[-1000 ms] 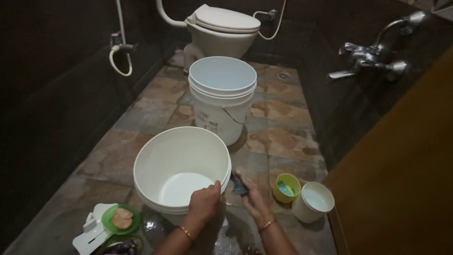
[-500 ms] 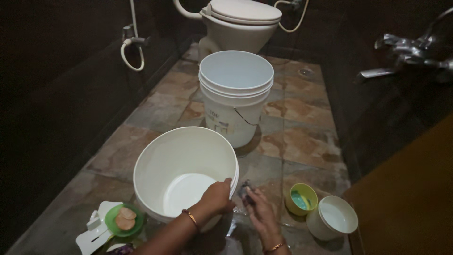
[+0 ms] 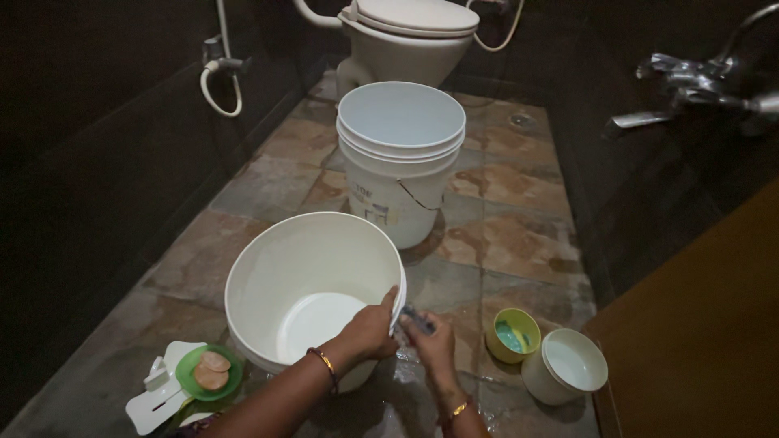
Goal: The person scrubs the exterior and interior of a white plastic bucket using a dark sponge. They rotate the bucket to clean all sides, then flip it to scrub the bottom and the inside rim.
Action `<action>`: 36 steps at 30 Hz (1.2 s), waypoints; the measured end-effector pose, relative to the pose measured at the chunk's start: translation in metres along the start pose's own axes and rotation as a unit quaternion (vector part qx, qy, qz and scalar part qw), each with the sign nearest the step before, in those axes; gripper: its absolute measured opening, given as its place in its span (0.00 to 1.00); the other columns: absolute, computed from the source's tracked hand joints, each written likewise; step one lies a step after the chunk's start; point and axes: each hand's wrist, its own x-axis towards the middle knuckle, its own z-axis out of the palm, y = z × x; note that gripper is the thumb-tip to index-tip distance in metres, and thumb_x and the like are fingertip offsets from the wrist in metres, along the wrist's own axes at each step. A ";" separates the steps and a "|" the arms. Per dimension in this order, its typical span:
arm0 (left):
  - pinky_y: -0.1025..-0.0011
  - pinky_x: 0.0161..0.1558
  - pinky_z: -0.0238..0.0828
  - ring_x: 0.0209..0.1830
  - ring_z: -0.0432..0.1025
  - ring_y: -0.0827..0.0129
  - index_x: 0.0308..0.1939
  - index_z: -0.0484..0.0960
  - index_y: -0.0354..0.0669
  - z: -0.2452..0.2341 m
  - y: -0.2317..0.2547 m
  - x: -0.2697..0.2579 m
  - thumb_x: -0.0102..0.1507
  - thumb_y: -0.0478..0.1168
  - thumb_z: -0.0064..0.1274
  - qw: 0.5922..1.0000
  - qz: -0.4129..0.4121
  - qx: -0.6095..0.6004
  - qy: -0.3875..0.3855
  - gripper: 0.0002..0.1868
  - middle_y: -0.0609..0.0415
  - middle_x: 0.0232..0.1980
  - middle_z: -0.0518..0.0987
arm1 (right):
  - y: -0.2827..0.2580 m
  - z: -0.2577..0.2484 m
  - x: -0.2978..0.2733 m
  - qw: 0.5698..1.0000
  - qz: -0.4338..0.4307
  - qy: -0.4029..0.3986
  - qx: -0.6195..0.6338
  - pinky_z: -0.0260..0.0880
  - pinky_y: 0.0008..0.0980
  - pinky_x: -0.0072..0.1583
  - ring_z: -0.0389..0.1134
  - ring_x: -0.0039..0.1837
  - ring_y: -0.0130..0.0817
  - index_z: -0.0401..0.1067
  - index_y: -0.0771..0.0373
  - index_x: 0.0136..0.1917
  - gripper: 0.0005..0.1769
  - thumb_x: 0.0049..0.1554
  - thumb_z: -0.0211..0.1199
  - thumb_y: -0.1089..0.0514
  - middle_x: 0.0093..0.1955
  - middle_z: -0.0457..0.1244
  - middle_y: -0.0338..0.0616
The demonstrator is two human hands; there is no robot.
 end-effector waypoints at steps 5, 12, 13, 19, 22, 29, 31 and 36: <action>0.54 0.51 0.76 0.46 0.77 0.38 0.80 0.31 0.36 0.005 -0.013 0.012 0.51 0.33 0.56 0.998 0.033 -0.033 -0.038 0.61 0.26 0.44 0.79 | 0.019 -0.003 0.003 0.998 -0.010 0.019 -0.067 0.63 0.26 0.35 0.65 0.32 0.24 0.78 0.68 0.39 0.12 0.51 0.75 0.57 0.31 0.69 0.42; 0.51 0.52 0.73 0.47 0.76 0.35 0.81 0.29 0.36 0.012 -0.022 0.019 0.56 0.37 0.54 0.998 0.046 -0.017 -0.043 0.59 0.25 0.46 0.79 | 0.028 -0.004 0.104 1.000 0.005 -0.020 0.012 0.66 0.26 0.39 0.66 0.37 0.24 0.77 0.64 0.43 0.09 0.50 0.73 0.59 0.37 0.69 0.37; 0.51 0.53 0.72 0.48 0.75 0.35 0.80 0.30 0.35 0.012 -0.021 0.017 0.57 0.39 0.57 0.998 0.048 -0.014 -0.044 0.60 0.25 0.46 0.79 | 0.025 -0.004 0.111 0.999 0.020 -0.034 0.036 0.68 0.26 0.40 0.67 0.37 0.25 0.77 0.65 0.43 0.09 0.51 0.72 0.59 0.37 0.69 0.37; 0.54 0.52 0.74 0.48 0.77 0.38 0.80 0.32 0.37 0.013 -0.021 0.021 0.52 0.37 0.59 0.996 0.057 -0.051 -0.035 0.62 0.28 0.46 0.80 | 0.031 -0.004 0.038 0.999 -0.026 -0.007 0.026 0.69 0.26 0.41 0.67 0.37 0.27 0.75 0.68 0.42 0.13 0.55 0.73 0.56 0.36 0.68 0.42; 0.54 0.51 0.75 0.47 0.77 0.37 0.81 0.33 0.40 0.015 -0.017 0.020 0.52 0.36 0.59 0.997 0.031 -0.053 -0.035 0.62 0.27 0.45 0.80 | 0.027 0.003 -0.013 0.996 -0.085 0.011 -0.023 0.70 0.26 0.40 0.68 0.38 0.25 0.76 0.66 0.41 0.12 0.54 0.72 0.54 0.37 0.68 0.39; 0.53 0.51 0.73 0.47 0.76 0.36 0.80 0.26 0.36 0.009 -0.028 0.018 0.54 0.36 0.57 0.995 0.077 -0.039 -0.058 0.63 0.25 0.45 0.79 | 0.034 -0.013 0.077 0.998 -0.047 -0.027 -0.038 0.64 0.26 0.41 0.64 0.39 0.25 0.76 0.69 0.42 0.13 0.55 0.75 0.57 0.36 0.67 0.39; 0.55 0.52 0.74 0.48 0.76 0.37 0.80 0.24 0.35 0.005 -0.029 0.019 0.53 0.34 0.56 0.993 0.082 -0.038 -0.078 0.64 0.25 0.47 0.79 | 0.036 -0.014 0.125 0.996 -0.039 -0.061 -0.043 0.69 0.26 0.41 0.69 0.39 0.25 0.77 0.67 0.42 0.10 0.52 0.73 0.58 0.37 0.70 0.39; 0.56 0.54 0.72 0.51 0.76 0.41 0.80 0.26 0.39 -0.012 -0.046 0.006 0.55 0.37 0.57 0.982 0.141 -0.028 -0.124 0.62 0.29 0.49 0.80 | 0.022 0.000 0.159 0.992 -0.039 -0.107 -0.058 0.67 0.26 0.41 0.68 0.38 0.26 0.79 0.67 0.41 0.11 0.51 0.74 0.57 0.37 0.70 0.41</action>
